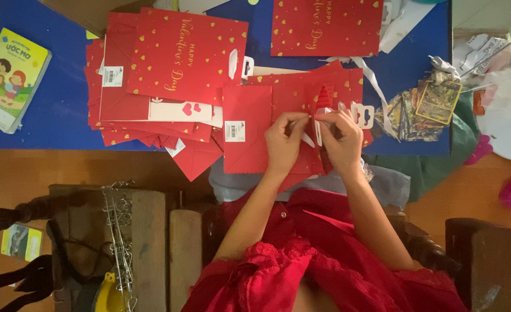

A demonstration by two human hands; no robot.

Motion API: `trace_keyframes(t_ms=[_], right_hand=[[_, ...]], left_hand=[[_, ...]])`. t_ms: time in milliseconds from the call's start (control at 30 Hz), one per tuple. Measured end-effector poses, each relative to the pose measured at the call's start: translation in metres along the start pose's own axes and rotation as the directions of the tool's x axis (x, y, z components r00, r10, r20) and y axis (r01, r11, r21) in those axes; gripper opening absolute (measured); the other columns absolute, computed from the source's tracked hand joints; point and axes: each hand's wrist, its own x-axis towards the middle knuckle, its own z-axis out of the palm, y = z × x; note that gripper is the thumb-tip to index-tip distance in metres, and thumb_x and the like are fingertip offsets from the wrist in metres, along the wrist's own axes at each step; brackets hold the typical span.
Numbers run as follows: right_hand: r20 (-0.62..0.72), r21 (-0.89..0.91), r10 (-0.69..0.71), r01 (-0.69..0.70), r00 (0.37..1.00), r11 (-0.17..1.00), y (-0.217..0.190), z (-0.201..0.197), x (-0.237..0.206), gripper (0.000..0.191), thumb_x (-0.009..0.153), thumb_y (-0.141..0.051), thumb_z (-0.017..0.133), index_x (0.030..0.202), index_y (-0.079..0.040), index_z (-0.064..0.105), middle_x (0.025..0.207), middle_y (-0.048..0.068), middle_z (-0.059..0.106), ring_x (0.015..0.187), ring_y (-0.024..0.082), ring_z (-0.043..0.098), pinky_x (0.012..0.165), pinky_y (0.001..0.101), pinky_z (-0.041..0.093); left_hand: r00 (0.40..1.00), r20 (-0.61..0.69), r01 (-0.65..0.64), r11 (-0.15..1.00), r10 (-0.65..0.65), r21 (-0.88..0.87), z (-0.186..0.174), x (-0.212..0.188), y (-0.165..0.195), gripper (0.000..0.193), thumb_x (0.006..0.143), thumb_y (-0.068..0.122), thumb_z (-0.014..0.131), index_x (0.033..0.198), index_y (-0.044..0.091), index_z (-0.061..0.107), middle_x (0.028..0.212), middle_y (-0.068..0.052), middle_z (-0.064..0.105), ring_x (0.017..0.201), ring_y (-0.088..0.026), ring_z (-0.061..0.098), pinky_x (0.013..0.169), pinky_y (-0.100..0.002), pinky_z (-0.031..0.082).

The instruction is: The person sits at a table with a stack of red Valentine's Day paper gift bags and attaches white ribbon handles to them. They thread the ribbon through the punched handle holes of each bag, pull it through, and set the finished bag on the pile, working through the bags one at a time.

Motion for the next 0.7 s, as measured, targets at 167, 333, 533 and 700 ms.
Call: trace_keyframes(t_ms=[167, 333, 533, 700], right_hand=[[-0.001, -0.063, -0.176, 0.176, 0.984, 0.982, -0.009, 0.005, 0.003, 0.019, 0.089, 0.002, 0.075, 0.108, -0.001, 0.075, 0.097, 0.009, 0.07, 0.095, 0.02, 0.061, 0.084, 0.0331, 0.05], [-0.042, -0.074, -0.145, 0.142, 0.989, 0.987, -0.005, 0.009, 0.003, 0.015, 0.093, 0.002, 0.074, 0.108, -0.002, 0.076, 0.095, 0.008, 0.071, 0.09, 0.02, 0.065, 0.098, 0.0355, 0.052], [-0.032, 0.002, 0.042, -0.042, 0.999, 0.999, -0.003, 0.005, 0.0, 0.015, 0.094, 0.001, 0.071, 0.108, 0.0, 0.074, 0.086, 0.007, 0.064, 0.073, 0.011, 0.056, 0.065, 0.0262, 0.043], [0.003, -0.028, 0.085, -0.085, 0.996, 0.996, -0.007, 0.005, 0.002, 0.012, 0.094, -0.004, 0.075, 0.106, -0.001, 0.076, 0.073, 0.004, 0.064, 0.06, 0.005, 0.047, 0.053, 0.0259, 0.035]], left_hand=[[0.993, -0.026, 0.097, 0.903, -0.119, -0.418, -0.009, 0.003, 0.004, 0.006, 0.109, 0.007, 0.051, 0.112, 0.002, 0.053, 0.107, -0.014, 0.073, 0.089, -0.015, 0.074, 0.077, -0.029, 0.063], [0.993, 0.016, 0.112, 0.894, -0.117, -0.434, -0.015, 0.006, 0.016, 0.013, 0.109, 0.009, 0.052, 0.12, 0.003, 0.053, 0.117, -0.013, 0.072, 0.092, -0.016, 0.074, 0.079, -0.028, 0.062], [0.997, 0.065, -0.048, 0.998, 0.046, 0.032, -0.011, 0.005, 0.012, 0.024, 0.102, 0.006, 0.067, 0.126, 0.0, 0.069, 0.111, -0.013, 0.073, 0.093, -0.021, 0.073, 0.073, -0.03, 0.059], [0.977, 0.062, 0.213, 0.905, -0.204, -0.368, -0.012, 0.004, 0.009, 0.019, 0.112, 0.016, 0.052, 0.121, -0.001, 0.055, 0.104, -0.012, 0.073, 0.088, -0.018, 0.074, 0.068, -0.03, 0.063]])
